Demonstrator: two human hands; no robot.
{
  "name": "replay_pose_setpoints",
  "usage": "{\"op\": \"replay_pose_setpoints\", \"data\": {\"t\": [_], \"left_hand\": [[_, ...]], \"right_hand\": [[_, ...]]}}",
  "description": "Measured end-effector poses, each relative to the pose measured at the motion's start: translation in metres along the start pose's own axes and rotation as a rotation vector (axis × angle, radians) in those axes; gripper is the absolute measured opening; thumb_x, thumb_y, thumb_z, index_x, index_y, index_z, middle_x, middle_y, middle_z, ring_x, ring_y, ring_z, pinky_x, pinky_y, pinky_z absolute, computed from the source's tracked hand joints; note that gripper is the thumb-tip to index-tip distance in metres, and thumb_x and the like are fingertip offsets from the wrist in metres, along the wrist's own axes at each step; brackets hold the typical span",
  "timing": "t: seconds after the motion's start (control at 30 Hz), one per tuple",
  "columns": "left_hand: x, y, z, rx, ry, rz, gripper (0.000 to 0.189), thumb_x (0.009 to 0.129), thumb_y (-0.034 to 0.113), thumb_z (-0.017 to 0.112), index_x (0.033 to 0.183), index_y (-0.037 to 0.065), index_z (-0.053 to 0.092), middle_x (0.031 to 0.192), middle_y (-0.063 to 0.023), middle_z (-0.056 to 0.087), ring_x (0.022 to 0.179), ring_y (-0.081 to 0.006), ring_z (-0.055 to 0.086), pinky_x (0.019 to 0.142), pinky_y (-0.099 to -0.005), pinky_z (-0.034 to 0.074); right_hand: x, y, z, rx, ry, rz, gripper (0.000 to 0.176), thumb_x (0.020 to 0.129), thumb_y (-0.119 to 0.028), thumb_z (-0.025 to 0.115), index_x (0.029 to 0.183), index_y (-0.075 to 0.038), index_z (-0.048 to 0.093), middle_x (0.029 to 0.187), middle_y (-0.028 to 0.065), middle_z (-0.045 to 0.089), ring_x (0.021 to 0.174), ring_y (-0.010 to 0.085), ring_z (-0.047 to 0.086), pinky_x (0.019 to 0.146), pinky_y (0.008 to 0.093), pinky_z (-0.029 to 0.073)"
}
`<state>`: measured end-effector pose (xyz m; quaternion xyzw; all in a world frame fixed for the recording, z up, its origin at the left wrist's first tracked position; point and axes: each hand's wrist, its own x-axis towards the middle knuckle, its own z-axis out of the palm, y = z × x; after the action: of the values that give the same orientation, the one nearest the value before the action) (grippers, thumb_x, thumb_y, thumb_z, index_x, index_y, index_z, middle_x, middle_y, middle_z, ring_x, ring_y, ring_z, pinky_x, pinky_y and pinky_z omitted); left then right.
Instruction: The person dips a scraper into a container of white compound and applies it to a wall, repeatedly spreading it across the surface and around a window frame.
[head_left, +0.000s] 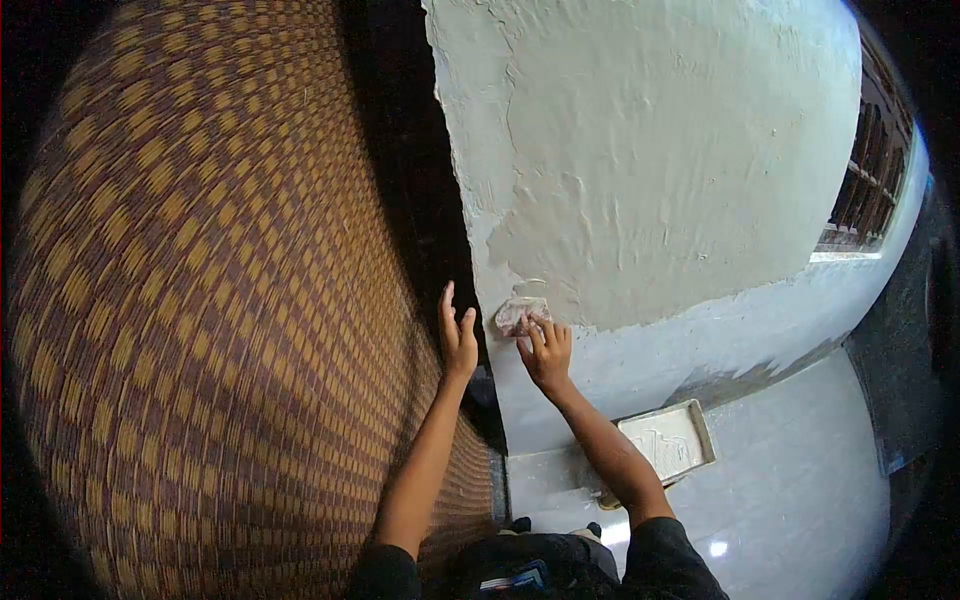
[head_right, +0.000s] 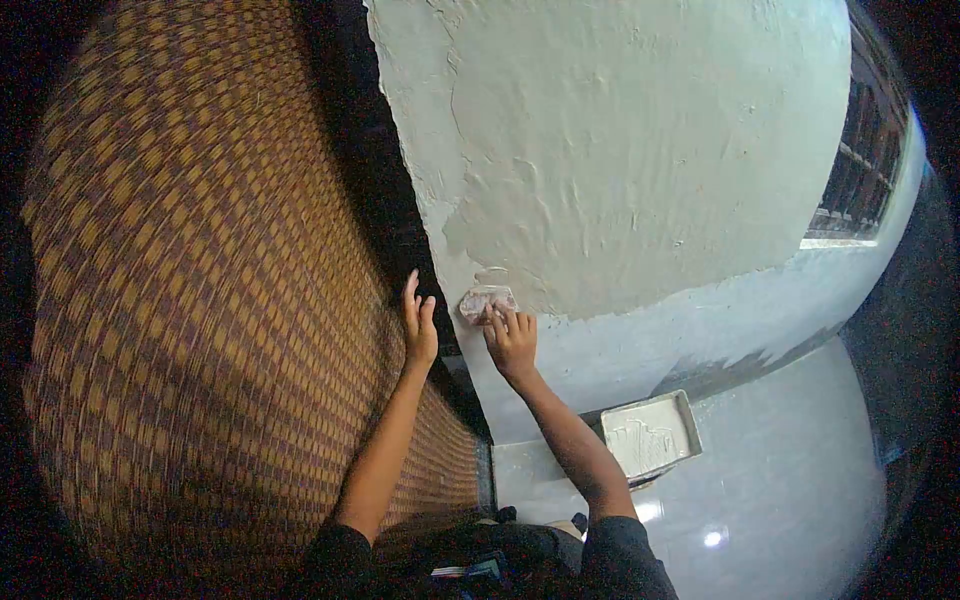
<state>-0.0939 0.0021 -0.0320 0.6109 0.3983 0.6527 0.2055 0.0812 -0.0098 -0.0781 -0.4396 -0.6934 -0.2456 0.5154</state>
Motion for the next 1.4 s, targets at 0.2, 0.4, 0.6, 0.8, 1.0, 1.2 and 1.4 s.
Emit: {"op": "replay_pose_setpoints", "data": {"t": [0.2,0.4,0.6,0.8,1.0,1.2,1.4], "left_hand": [[-0.002,-0.005,0.001,-0.013,0.008,0.001,0.057,0.098,0.021,0.048,0.149,0.004,0.031,0.154,-0.0164,0.033,0.142,-0.0323,0.03,0.116,-0.046,0.023],[-0.003,-0.006,0.004,0.045,-0.003,0.046,0.056,0.096,0.02,0.049,0.147,0.002,0.033,0.152,-0.0197,0.034,0.141,-0.0353,0.031,0.116,-0.0455,0.024],[-0.003,-0.005,0.011,0.106,-0.024,0.12,0.061,0.096,0.023,0.051,0.149,0.002,0.03,0.152,-0.0222,0.032,0.141,-0.0368,0.03,0.116,-0.047,0.023],[0.0,0.002,0.019,0.158,-0.007,0.082,0.063,0.096,0.025,0.053,0.149,0.001,0.027,0.153,-0.0234,0.029,0.141,-0.0375,0.029,0.116,-0.0474,0.023],[0.003,0.005,0.021,0.147,-0.008,0.09,0.064,0.096,0.024,0.053,0.149,-0.001,0.027,0.153,-0.024,0.028,0.141,-0.0381,0.029,0.116,-0.0459,0.023],[0.008,0.01,0.017,0.109,-0.009,0.104,0.063,0.096,0.023,0.052,0.149,-0.002,0.027,0.153,-0.0239,0.029,0.141,-0.0378,0.029,0.116,-0.0456,0.023],[0.004,0.008,0.022,0.11,0.02,0.091,0.064,0.096,0.024,0.052,0.149,-0.002,0.026,0.152,-0.0245,0.029,0.141,-0.0382,0.029,0.117,-0.0455,0.022]], "right_hand": [[-0.02,0.005,-0.009,-0.048,-0.133,-0.092,0.049,0.071,-0.016,0.074,0.119,-0.007,0.064,0.115,0.0084,0.061,0.087,0.0247,0.056,0.076,0.0384,0.042],[-0.016,0.006,-0.049,0.093,-0.162,-0.15,0.05,0.072,-0.012,0.076,0.121,-0.009,0.064,0.118,0.006,0.063,0.092,0.0227,0.058,0.079,0.0372,0.042],[0.024,0.014,-0.071,0.108,-0.05,-0.039,0.028,0.076,-0.002,0.073,0.102,-0.013,0.07,0.097,-0.0002,0.069,0.081,0.0199,0.057,0.077,0.0361,0.036],[0.058,0.014,-0.06,0.275,0.037,0.089,0.025,0.076,0.0,0.073,0.097,-0.011,0.068,0.085,0.0019,0.068,0.079,0.0214,0.056,0.075,0.0365,0.034],[0.086,0.037,-0.06,0.193,0.091,0.202,0.03,0.075,0.002,0.069,0.103,-0.01,0.067,0.086,0.0064,0.067,0.081,0.0249,0.057,0.078,0.0386,0.037],[0.122,0.057,-0.094,0.445,0.489,0.597,0.017,0.087,-0.008,0.069,0.101,0.0,0.067,0.082,0.0132,0.066,0.076,0.024,0.061,0.072,0.0334,0.047],[0.072,0.022,-0.056,0.386,0.092,0.116,0.022,0.078,-0.003,0.075,0.099,-0.005,0.067,0.077,0.0093,0.064,0.071,0.025,0.058,0.069,0.0365,0.041]]}}
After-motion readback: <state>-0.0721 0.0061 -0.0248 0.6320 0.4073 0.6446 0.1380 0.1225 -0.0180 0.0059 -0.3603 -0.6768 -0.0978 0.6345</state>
